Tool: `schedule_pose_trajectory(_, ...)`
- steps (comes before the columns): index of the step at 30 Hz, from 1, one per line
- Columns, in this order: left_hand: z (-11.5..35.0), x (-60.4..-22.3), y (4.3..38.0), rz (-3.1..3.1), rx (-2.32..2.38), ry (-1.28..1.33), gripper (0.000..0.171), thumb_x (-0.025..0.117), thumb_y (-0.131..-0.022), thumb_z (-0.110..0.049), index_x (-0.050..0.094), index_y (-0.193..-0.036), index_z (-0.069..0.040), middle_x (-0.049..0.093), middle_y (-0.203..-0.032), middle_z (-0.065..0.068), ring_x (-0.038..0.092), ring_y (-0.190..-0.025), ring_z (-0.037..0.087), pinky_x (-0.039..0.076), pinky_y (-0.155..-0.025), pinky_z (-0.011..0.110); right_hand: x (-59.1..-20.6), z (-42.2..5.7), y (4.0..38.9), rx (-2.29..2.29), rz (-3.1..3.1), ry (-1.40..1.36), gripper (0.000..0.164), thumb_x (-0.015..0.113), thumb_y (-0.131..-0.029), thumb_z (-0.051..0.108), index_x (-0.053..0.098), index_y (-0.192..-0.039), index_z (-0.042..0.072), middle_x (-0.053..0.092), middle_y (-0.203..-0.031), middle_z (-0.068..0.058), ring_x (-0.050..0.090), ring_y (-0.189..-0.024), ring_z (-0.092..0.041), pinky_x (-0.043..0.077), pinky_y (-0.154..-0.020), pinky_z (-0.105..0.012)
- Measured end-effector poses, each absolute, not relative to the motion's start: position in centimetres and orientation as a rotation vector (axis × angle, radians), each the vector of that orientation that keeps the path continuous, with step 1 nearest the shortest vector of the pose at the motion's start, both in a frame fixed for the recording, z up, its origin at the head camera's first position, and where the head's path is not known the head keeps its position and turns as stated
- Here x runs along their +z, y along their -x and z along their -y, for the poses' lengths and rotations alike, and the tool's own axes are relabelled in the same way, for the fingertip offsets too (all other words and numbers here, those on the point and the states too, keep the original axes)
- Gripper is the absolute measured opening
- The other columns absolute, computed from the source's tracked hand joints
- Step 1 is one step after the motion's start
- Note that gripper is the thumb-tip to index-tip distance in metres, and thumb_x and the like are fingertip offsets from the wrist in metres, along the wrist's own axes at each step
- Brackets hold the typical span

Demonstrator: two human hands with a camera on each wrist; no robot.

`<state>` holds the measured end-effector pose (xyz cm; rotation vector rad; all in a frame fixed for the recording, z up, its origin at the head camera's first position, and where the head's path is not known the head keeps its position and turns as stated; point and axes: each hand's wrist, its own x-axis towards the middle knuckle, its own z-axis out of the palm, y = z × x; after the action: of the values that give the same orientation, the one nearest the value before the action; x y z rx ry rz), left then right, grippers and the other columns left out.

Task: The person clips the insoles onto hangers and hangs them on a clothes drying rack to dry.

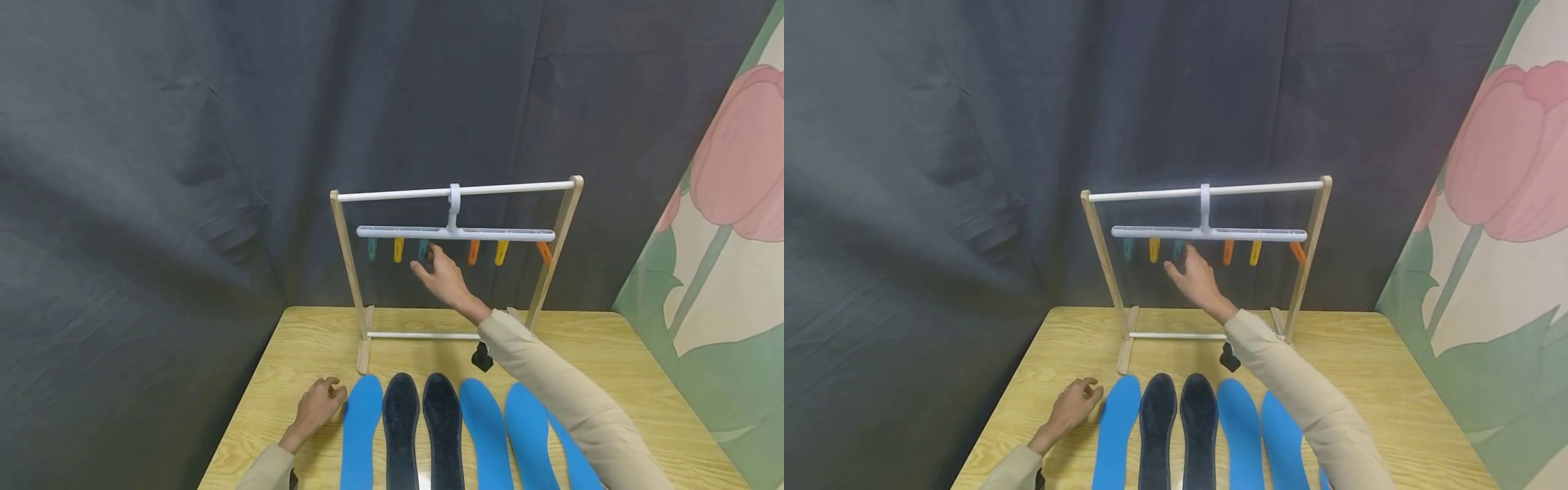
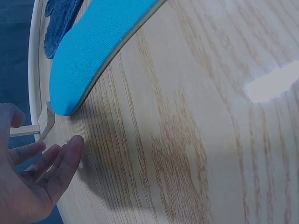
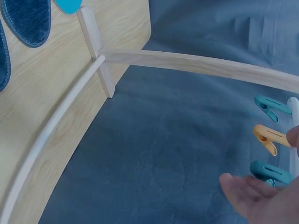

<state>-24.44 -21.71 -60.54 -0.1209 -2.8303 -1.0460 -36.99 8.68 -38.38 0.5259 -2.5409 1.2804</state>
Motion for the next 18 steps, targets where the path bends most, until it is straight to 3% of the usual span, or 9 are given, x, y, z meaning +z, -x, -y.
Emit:
schedule_pose_trajectory(6,21.5,-60.6,24.5,2.831,-1.044,0.126,0.036,0.058,-0.100,-0.025,0.066,-0.119,0.004,0.060,-0.088,0.006,0.057,-0.069,0.015,0.049,-0.054,0.033,-39.1,-8.6,36.2,1.156,2.616,-0.453,0.059,0.058,-0.100,0.035,0.042,-0.138,-0.007,0.059,-0.102,-0.019,0.057,-0.082,-0.031,0.049,-0.067,-0.044)
schedule_pose_trajectory(9,21.4,-60.7,24.6,2.840,-1.019,0.131,0.035,0.060,-0.099,-0.025,0.066,-0.118,0.004,0.060,-0.087,0.005,0.057,-0.069,0.015,0.049,-0.055,0.033,-39.5,-8.6,35.6,1.097,2.674,-0.415,0.057,0.057,-0.100,0.039,0.046,-0.131,-0.007,0.060,-0.096,-0.013,0.058,-0.073,-0.026,0.050,-0.060,-0.041)
schedule_pose_trajectory(15,21.0,-60.6,24.4,2.852,-0.970,0.143,0.036,0.065,-0.096,-0.025,0.066,-0.115,0.005,0.059,-0.087,0.007,0.056,-0.070,0.017,0.048,-0.055,0.033,-40.1,-8.2,34.0,1.064,2.743,-0.542,0.041,0.056,-0.102,0.036,0.059,-0.114,-0.003,0.065,-0.090,-0.011,0.061,-0.069,-0.023,0.052,-0.062,-0.040)
schedule_pose_trajectory(18,21.0,-60.6,24.4,2.864,-0.966,0.149,0.039,0.067,-0.095,-0.026,0.065,-0.115,0.007,0.060,-0.088,0.009,0.056,-0.071,0.018,0.048,-0.054,0.033,-39.9,-7.6,33.4,1.091,2.720,-0.706,0.035,0.055,-0.103,0.031,0.066,-0.113,-0.001,0.069,-0.096,-0.011,0.064,-0.078,-0.023,0.055,-0.069,-0.040)
